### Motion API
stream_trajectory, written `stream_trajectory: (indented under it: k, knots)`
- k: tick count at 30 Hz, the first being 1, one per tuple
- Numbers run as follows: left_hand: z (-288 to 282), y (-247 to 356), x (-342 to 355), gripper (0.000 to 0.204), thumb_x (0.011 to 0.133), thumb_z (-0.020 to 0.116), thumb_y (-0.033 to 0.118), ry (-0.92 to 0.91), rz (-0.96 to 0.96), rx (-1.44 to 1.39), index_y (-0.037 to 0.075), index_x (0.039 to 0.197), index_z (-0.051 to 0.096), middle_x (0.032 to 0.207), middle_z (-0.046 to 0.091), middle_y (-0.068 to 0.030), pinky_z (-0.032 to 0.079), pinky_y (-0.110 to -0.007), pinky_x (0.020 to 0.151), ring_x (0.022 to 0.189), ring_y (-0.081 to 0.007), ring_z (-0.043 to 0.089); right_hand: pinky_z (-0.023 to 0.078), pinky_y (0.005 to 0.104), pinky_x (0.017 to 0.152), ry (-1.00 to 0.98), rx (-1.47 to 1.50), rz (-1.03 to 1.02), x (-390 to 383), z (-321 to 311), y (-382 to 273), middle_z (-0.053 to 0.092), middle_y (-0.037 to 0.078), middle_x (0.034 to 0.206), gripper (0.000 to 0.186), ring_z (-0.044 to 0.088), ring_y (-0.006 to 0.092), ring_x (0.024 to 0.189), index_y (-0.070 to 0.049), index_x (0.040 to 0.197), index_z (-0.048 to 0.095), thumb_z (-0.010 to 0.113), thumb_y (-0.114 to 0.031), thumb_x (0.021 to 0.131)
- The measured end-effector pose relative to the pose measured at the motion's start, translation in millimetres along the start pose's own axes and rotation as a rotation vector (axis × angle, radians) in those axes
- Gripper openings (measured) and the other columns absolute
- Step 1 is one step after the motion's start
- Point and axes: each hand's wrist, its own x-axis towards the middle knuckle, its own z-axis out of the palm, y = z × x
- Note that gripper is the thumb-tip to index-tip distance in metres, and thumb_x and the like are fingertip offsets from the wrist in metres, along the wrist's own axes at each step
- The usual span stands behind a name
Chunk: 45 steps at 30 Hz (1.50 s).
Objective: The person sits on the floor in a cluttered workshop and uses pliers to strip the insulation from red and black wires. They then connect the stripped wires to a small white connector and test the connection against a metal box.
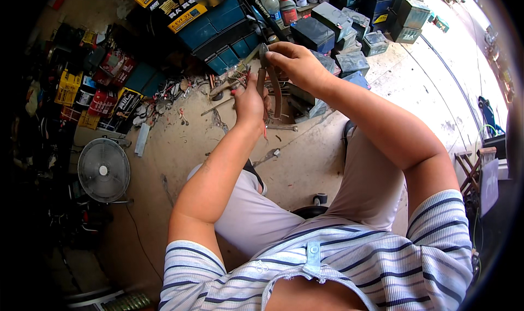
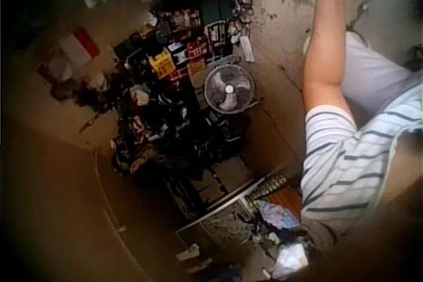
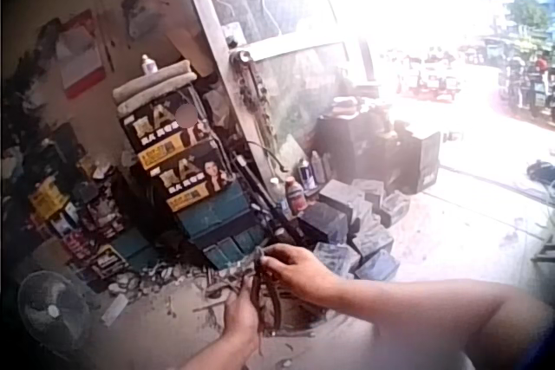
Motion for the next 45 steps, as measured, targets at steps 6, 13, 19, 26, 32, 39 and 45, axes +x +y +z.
stream_trajectory:
  k: [6, 13, 19, 26, 32, 39, 45]
  knots:
    - [-1.3, 0.7, -1.8, 0.027, 0.099, 0.045, 0.036, 0.021, 0.004, 0.029, 0.012, 0.088, 0.049, 0.064, 0.043, 0.0009, 0.034, -0.028, 0.047, 0.05, -0.0112, 0.04, 0.051, 0.0277, 0.072, 0.019, 0.052, 0.003, 0.7, -1.5, 0.3, 0.066, 0.008, 0.091, 0.028, 0.061, 0.0137, 0.081, 0.001, 0.109, 0.06, 0.057, -0.02, 0.091]
    - [-3.2, -0.4, 0.2, 0.027, 0.099, 0.045, 0.035, 0.001, 0.017, 0.044, 0.011, 0.086, 0.048, 0.063, 0.042, 0.0014, 0.034, -0.028, 0.047, 0.05, -0.011, 0.039, 0.049, 0.0264, 0.07, 0.032, 0.091, 0.05, 1.9, -3.7, -1.3, 0.065, 0.004, 0.087, 0.024, 0.059, 0.0113, 0.076, -0.001, 0.103, 0.062, 0.059, -0.021, 0.089]
    - [2.6, 4.0, -4.9, 0.027, 0.098, 0.046, 0.035, 0.049, 0.031, 0.071, 0.012, 0.085, 0.046, 0.061, 0.041, 0.0021, 0.031, -0.027, 0.046, 0.048, -0.0097, 0.037, 0.046, 0.0237, 0.068, 0.041, 0.172, 0.08, 0.9, -5.3, -1.7, 0.064, 0.002, 0.086, 0.02, 0.057, 0.0085, 0.073, -0.004, 0.099, 0.064, 0.06, -0.021, 0.089]
    - [-5.0, -0.5, 6.2, 0.029, 0.097, 0.049, 0.036, 0.06, 0.119, 0.137, 0.012, 0.082, 0.045, 0.058, 0.039, 0.0038, 0.028, -0.025, 0.042, 0.045, -0.0083, 0.035, 0.046, 0.0228, 0.067, 0.03, 0.22, 0.072, -0.7, -5.4, -5.7, 0.064, 0.002, 0.087, 0.021, 0.056, 0.0079, 0.07, -0.003, 0.1, 0.064, 0.062, -0.02, 0.088]
    - [-12.5, -7.5, 20.3, 0.031, 0.096, 0.049, 0.036, 0.12, 0.266, 0.243, 0.005, 0.09, 0.053, 0.064, 0.048, 0.0019, 0.033, -0.025, 0.045, 0.051, -0.008, 0.042, 0.047, 0.0221, 0.067, 0.019, 0.236, 0.067, -2.0, -7.6, -9.3, 0.065, 0.003, 0.089, 0.022, 0.057, 0.0083, 0.07, -0.001, 0.1, 0.065, 0.063, -0.018, 0.087]
    - [-8.8, 3.7, 13.2, 0.033, 0.097, 0.049, 0.037, 0.089, 0.275, 0.272, 0.004, 0.093, 0.053, 0.073, 0.053, -0.0016, 0.037, -0.026, 0.048, 0.057, -0.008, 0.046, 0.047, 0.0214, 0.066, 0.028, 0.171, 0.034, -3.9, -13.2, -12.1, 0.066, 0.004, 0.087, 0.024, 0.059, 0.0077, 0.071, 0.001, 0.1, 0.066, 0.063, -0.017, 0.086]
    - [-10.2, 3.1, 12.2, 0.029, 0.097, 0.049, 0.035, 0.074, 0.281, 0.207, 0.007, 0.093, 0.051, 0.067, 0.048, 0.0011, 0.034, -0.024, 0.046, 0.052, -0.0077, 0.043, 0.047, 0.0216, 0.064, 0.022, 0.157, 0.02, -2.9, -12.9, -8.7, 0.067, 0.004, 0.088, 0.025, 0.06, 0.0079, 0.072, 0.002, 0.102, 0.066, 0.063, -0.017, 0.086]
